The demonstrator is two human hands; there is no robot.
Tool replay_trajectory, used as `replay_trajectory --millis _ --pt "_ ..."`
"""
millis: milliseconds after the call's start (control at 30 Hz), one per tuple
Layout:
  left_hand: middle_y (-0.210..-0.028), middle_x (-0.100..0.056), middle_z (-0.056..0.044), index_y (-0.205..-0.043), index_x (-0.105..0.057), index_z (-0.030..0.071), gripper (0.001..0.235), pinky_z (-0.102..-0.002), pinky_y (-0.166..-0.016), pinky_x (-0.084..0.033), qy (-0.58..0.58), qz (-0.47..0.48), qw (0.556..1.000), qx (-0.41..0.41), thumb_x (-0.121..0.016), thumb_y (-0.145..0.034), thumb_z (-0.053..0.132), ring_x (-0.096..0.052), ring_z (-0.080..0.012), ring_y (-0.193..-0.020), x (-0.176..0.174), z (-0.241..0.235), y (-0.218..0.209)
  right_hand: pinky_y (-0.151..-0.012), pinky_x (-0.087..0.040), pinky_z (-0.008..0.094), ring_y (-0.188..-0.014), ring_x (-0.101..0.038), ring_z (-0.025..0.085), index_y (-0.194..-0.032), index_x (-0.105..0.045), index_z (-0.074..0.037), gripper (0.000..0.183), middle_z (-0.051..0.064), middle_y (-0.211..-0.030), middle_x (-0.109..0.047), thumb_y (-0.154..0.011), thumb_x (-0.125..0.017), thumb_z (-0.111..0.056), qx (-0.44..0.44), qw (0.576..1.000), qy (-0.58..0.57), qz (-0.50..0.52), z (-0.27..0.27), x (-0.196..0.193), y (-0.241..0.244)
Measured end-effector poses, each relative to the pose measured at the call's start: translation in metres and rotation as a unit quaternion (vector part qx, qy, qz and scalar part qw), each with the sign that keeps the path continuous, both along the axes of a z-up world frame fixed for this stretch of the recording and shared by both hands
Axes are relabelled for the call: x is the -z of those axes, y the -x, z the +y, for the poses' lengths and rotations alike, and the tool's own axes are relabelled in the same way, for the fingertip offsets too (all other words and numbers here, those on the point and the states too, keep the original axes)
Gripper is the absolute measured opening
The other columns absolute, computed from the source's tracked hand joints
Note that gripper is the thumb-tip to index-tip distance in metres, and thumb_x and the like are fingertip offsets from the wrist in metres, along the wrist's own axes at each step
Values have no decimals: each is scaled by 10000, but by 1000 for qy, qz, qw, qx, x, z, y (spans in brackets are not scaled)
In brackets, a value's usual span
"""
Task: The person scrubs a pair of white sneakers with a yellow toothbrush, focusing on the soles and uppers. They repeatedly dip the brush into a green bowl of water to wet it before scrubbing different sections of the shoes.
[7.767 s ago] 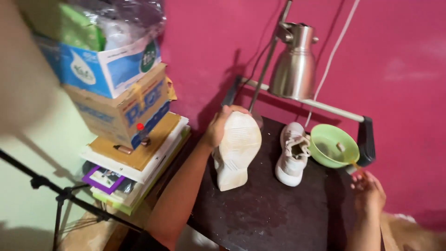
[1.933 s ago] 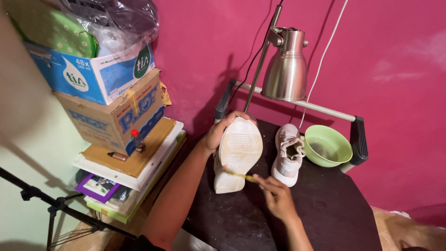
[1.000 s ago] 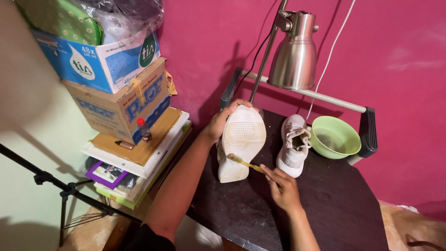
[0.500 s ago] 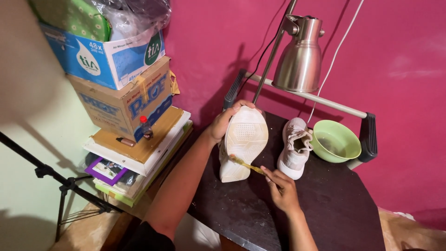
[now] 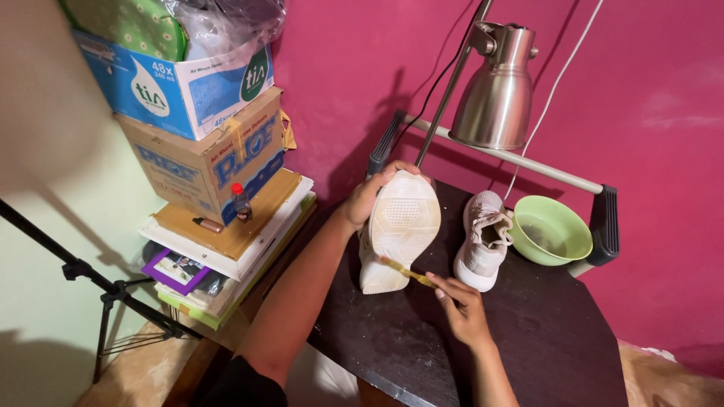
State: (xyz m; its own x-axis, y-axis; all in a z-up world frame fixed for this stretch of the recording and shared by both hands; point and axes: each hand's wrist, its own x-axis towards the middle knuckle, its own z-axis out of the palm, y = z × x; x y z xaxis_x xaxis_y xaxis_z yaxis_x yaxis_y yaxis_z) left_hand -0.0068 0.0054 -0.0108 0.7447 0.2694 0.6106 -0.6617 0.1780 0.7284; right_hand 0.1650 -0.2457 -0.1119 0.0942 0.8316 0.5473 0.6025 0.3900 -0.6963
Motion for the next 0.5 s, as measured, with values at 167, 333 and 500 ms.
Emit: replay_trajectory --millis 167,333,500 --pt "-1353 -595 -218 -1307 -556 101 419 -500 -1050 -471 1 -2 999 -36 -394 -1057 394 -572 -355 -1247 -1 1 10 -786 -496 309 -912 -611 181 -1324 -684 -48 349 100 -1169 -756 -1015 -593 -182 -20 990 12 135 -1 22 -19" --pt "-1315 -642 -222 -1283 -569 65 413 -458 -1074 -475 27 1 995 -96 -364 -1065 350 -598 -342 -1241 -6 -10 20 -521 -363 269 -577 -459 136 -1297 -686 31 355 56 -703 -581 -1010 -608 -162 -16 962 -5 272 -6 36 -54" --pt "-1094 -705 -152 -1353 -583 188 561 -270 -881 -496 -49 145 964 -219 -320 -955 482 -651 -206 -884 -30 -38 39 -999 -468 493 -1084 -609 267 -1259 -716 8 293 232 -1141 -727 -1039 -606 -151 225 969 -74 74 -33 6 -138"
